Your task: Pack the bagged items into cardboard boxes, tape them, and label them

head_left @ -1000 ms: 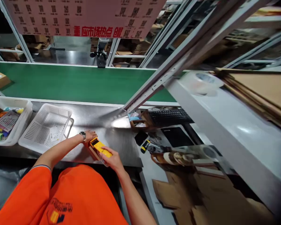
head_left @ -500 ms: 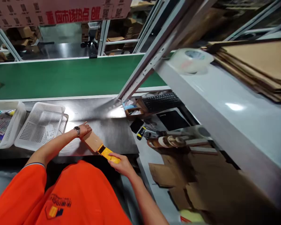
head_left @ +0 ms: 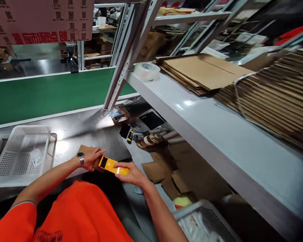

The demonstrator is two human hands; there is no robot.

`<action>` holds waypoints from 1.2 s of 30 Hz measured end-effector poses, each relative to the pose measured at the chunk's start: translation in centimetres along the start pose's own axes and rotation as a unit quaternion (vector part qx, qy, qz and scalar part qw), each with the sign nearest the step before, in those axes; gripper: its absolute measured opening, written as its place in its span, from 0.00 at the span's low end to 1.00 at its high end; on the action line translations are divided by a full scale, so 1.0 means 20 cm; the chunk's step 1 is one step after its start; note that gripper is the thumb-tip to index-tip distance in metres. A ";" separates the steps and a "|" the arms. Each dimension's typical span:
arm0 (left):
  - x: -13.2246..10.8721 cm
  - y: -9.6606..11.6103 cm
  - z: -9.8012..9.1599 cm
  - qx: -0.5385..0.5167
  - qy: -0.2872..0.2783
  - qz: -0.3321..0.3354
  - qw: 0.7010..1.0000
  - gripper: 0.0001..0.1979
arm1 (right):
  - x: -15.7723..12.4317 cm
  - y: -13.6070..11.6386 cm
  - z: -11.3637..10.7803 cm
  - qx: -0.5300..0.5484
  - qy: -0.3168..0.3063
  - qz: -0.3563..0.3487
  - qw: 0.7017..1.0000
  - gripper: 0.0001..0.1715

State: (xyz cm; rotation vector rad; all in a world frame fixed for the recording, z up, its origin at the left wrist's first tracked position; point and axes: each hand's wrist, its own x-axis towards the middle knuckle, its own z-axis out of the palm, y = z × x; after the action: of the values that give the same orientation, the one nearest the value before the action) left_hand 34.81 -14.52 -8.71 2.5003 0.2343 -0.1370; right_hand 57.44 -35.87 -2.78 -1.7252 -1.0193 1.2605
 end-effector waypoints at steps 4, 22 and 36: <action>-0.03 -0.04 -0.01 -0.094 0.038 0.013 0.995 0.72 | -0.02 -0.26 -0.03 -0.037 -0.024 0.001 0.999 0.24; -0.80 -0.65 -0.18 -0.019 0.031 -0.288 0.957 0.62 | 0.49 -0.27 0.61 -0.021 -0.102 -0.003 0.995 0.26; -0.51 -0.50 -0.16 0.056 0.040 -0.160 0.985 0.40 | 0.54 -0.25 0.55 -0.089 -0.150 0.039 0.984 0.31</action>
State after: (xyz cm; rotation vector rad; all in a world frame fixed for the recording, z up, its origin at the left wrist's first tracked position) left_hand 22.97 -6.01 -10.32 2.5648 0.6793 -0.1860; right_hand 48.20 -22.86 -4.76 -1.7568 -1.2801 1.5544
